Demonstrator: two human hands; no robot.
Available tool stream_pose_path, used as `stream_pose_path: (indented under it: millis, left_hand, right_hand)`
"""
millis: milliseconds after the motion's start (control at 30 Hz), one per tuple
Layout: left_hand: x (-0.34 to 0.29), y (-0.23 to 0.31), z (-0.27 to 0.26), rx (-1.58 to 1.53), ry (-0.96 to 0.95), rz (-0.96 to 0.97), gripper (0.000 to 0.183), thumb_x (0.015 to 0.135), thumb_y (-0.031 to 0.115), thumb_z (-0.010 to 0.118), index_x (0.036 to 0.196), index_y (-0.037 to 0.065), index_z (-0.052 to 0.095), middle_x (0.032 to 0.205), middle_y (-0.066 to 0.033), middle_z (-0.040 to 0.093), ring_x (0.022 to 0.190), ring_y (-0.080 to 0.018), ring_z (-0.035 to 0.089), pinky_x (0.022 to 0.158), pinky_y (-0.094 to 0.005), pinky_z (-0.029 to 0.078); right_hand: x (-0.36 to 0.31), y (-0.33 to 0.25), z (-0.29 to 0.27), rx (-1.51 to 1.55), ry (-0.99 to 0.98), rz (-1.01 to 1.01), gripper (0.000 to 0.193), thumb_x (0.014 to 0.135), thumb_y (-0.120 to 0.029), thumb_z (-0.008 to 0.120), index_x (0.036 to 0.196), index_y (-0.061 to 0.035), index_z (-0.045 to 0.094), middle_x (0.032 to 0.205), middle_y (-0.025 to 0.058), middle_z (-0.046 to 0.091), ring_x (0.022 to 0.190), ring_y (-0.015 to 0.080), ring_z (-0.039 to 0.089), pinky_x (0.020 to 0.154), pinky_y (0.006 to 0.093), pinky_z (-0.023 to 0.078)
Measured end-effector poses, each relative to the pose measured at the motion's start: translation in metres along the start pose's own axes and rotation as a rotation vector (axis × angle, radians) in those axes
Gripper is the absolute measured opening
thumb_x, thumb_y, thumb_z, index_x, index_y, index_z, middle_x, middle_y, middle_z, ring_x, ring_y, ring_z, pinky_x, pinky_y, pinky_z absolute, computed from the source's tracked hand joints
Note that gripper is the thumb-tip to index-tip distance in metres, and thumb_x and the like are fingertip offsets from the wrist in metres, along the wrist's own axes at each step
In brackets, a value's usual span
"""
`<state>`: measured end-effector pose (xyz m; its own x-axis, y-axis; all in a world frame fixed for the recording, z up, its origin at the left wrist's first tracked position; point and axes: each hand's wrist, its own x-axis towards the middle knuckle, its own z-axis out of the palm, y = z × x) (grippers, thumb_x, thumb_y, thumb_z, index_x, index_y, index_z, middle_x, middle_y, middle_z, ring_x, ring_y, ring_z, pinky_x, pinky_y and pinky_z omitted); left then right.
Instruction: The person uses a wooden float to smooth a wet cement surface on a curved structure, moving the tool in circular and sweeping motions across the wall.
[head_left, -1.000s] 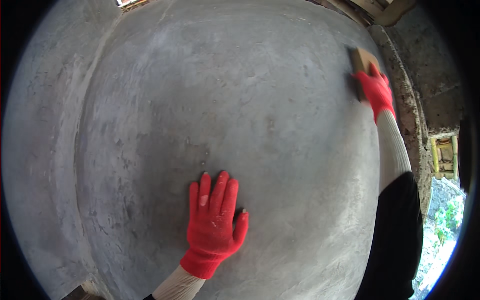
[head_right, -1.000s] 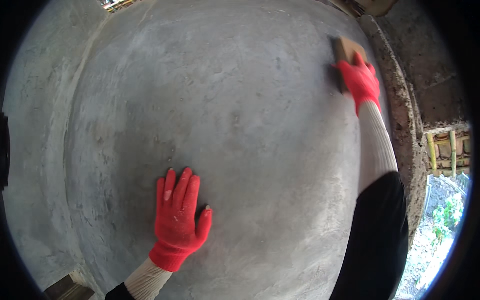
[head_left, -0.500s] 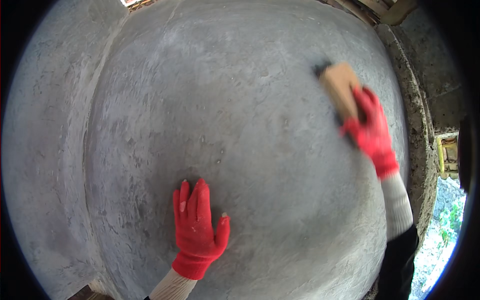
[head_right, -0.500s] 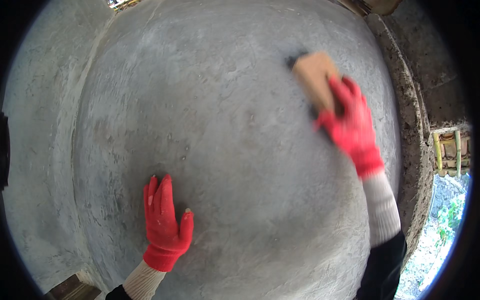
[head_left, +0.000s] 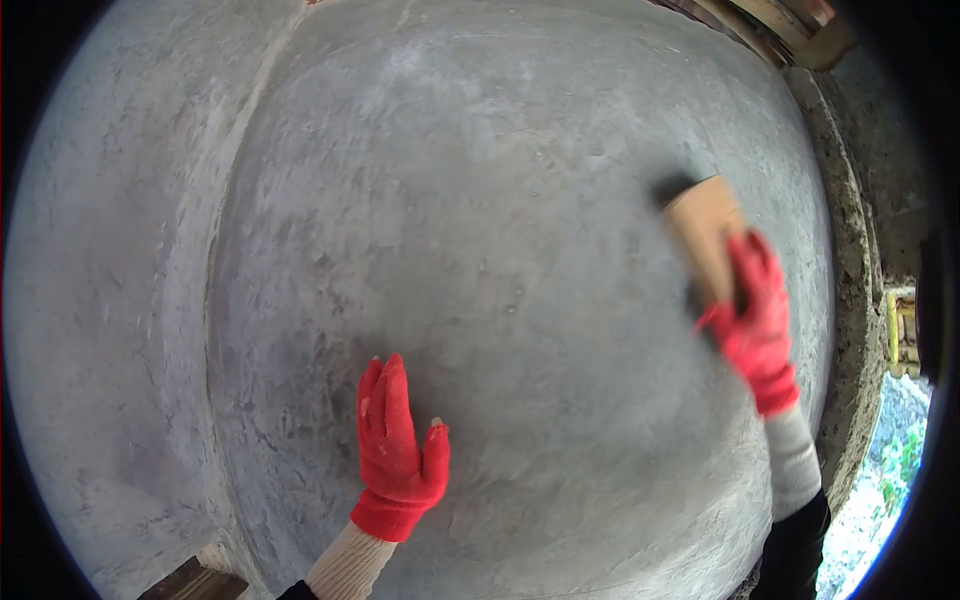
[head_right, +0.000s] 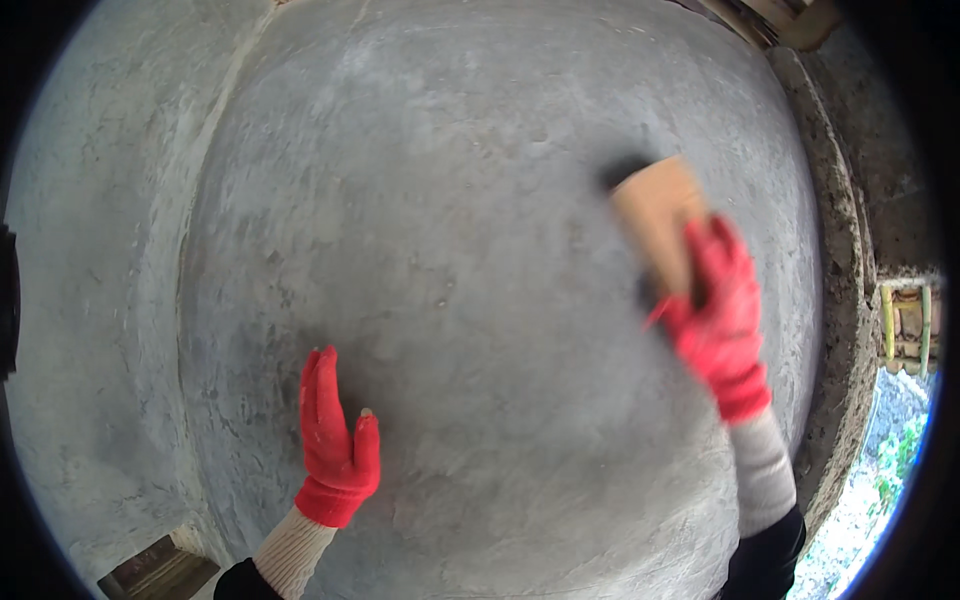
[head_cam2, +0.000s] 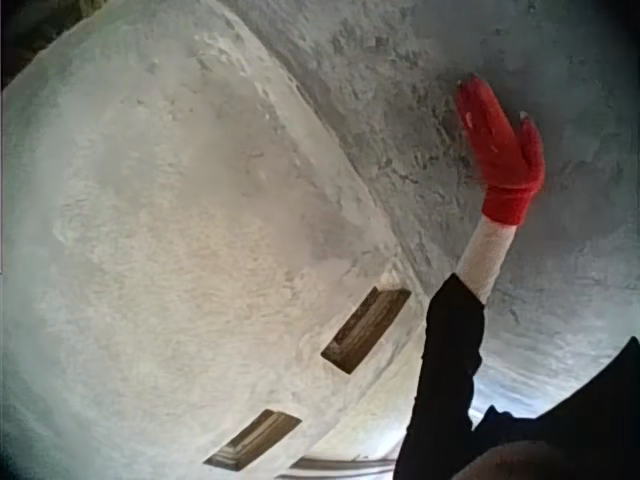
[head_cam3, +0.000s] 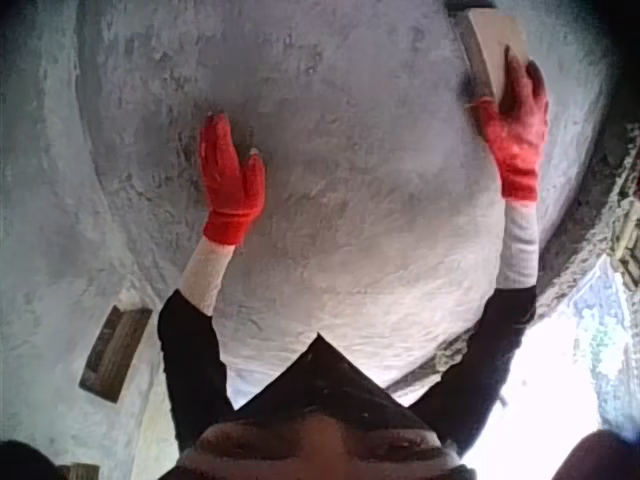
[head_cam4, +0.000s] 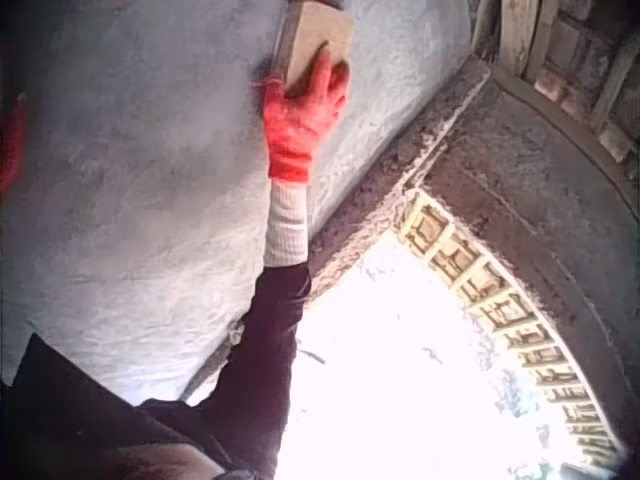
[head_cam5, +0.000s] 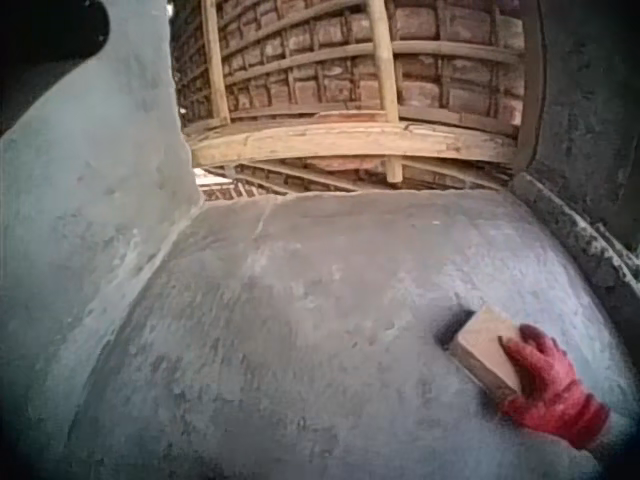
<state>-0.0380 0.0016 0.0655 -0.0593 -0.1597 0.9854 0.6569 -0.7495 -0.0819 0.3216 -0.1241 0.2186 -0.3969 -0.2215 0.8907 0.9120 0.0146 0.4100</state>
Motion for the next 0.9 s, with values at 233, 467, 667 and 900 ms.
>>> stream_pose_path:
  millis: [233,467,667,900]
  left_hand:
    - [-0.004,-0.003,0.002,-0.068,-0.025,0.006,0.067,0.086,0.017,0.048,0.144,-0.012,0.031,0.145,-0.0301,0.039,0.134,-0.0484,0.036,0.112,-0.0521,0.029]
    - [-0.020,-0.020,-0.012,-0.124,0.120,-0.085,0.068,0.086,0.017,0.048,0.145,-0.012,0.029,0.149,-0.0293,0.033,0.137,-0.0457,0.032,0.112,-0.0515,0.028]
    - [-0.016,-0.012,-0.005,-0.103,-0.012,0.112,0.068,0.085,0.016,0.055,0.142,-0.011,0.032,0.147,-0.0300,0.036,0.133,-0.0469,0.038,0.109,-0.0532,0.032]
    - [-0.032,-0.012,-0.011,-0.079,0.012,0.127,0.068,0.084,0.017,0.059,0.141,-0.009,0.035,0.144,-0.0306,0.040,0.130,-0.0477,0.041,0.108,-0.0545,0.034]
  right_hand:
    - [0.115,-0.076,0.074,-0.135,0.190,0.141,0.060,0.076,-0.032,0.072,0.132,-0.0161,0.060,0.141,0.0176,0.050,0.113,0.0404,0.058,0.095,0.0454,0.049]
    - [-0.012,-0.177,0.039,0.285,-0.342,-0.376,0.076,0.057,-0.029,0.077,0.131,-0.0207,0.060,0.142,0.0158,0.045,0.122,0.0394,0.048,0.093,0.0513,0.045]
    - [0.073,-0.061,0.056,0.041,0.088,0.154,0.070,0.070,-0.028,0.077,0.136,-0.0156,0.057,0.141,0.0192,0.049,0.120,0.0410,0.052,0.102,0.0482,0.045]
    - [0.088,-0.207,0.094,0.206,0.043,-0.292,0.064,0.064,-0.030,0.075,0.125,-0.0164,0.062,0.135,0.0151,0.051,0.119,0.0339,0.050,0.091,0.0467,0.046]
